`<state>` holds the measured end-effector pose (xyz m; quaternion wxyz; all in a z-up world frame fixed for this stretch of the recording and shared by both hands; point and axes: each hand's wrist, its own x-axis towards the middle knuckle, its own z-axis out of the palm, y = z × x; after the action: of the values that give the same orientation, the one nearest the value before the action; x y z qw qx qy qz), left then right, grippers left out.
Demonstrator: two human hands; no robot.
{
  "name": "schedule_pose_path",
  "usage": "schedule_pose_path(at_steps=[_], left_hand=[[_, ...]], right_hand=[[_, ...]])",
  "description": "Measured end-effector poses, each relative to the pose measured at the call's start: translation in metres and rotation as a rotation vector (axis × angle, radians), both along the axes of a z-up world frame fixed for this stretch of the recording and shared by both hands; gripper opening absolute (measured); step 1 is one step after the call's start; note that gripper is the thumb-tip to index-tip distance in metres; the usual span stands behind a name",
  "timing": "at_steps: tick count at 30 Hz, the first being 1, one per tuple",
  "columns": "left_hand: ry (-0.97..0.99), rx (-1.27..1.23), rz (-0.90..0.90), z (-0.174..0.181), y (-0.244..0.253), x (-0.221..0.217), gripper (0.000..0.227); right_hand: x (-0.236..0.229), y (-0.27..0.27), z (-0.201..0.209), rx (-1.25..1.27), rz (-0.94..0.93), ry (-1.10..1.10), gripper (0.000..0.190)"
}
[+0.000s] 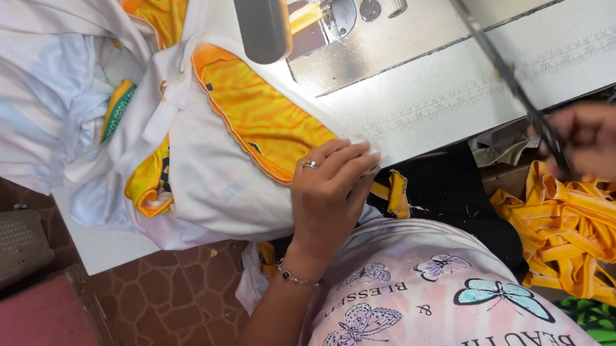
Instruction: Trimming excess fabric from garment pieces using scissors at a sewing workstation
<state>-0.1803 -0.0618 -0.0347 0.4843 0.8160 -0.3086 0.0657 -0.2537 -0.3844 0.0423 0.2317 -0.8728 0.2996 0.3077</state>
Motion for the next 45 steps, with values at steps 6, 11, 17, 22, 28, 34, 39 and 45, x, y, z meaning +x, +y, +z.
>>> schedule_pose_path(at_steps=[6, 11, 17, 22, 28, 34, 39, 45], left_hand=[[-0.194, 0.177, 0.083, -0.016, -0.003, -0.007, 0.011], [-0.270, 0.193, 0.111, -0.016, -0.004, -0.005, 0.014], [-0.263, 0.171, 0.096, -0.014, -0.003, -0.004, 0.012], [-0.246, 0.163, 0.071, -0.012, 0.000, -0.004, 0.011], [-0.236, 0.145, 0.021, -0.011, 0.005, -0.004, 0.007], [-0.225, 0.152, -0.035, -0.008, 0.008, -0.008, 0.010], [-0.211, 0.145, -0.042, -0.006, 0.010, -0.009, 0.014], [-0.193, 0.122, -0.048, -0.007, 0.011, -0.009, 0.016]], right_hand=[[-0.111, 0.002, -0.042, 0.518, -0.346, -0.135, 0.049], [-0.133, -0.018, -0.054, 0.655, -0.216, 0.138, 0.068], [-0.119, 0.022, -0.062, 0.579, -0.099, 0.039, 0.068], [-0.110, 0.034, -0.066, 0.612, -0.074, -0.056, 0.048], [-0.105, 0.036, -0.060, 0.631, -0.021, -0.106, 0.041], [-0.088, 0.052, -0.058, 0.571, 0.014, -0.089, 0.050], [-0.087, 0.055, -0.061, 0.549, 0.010, -0.103, 0.040], [-0.087, 0.055, -0.061, 0.564, 0.005, -0.122, 0.039]])
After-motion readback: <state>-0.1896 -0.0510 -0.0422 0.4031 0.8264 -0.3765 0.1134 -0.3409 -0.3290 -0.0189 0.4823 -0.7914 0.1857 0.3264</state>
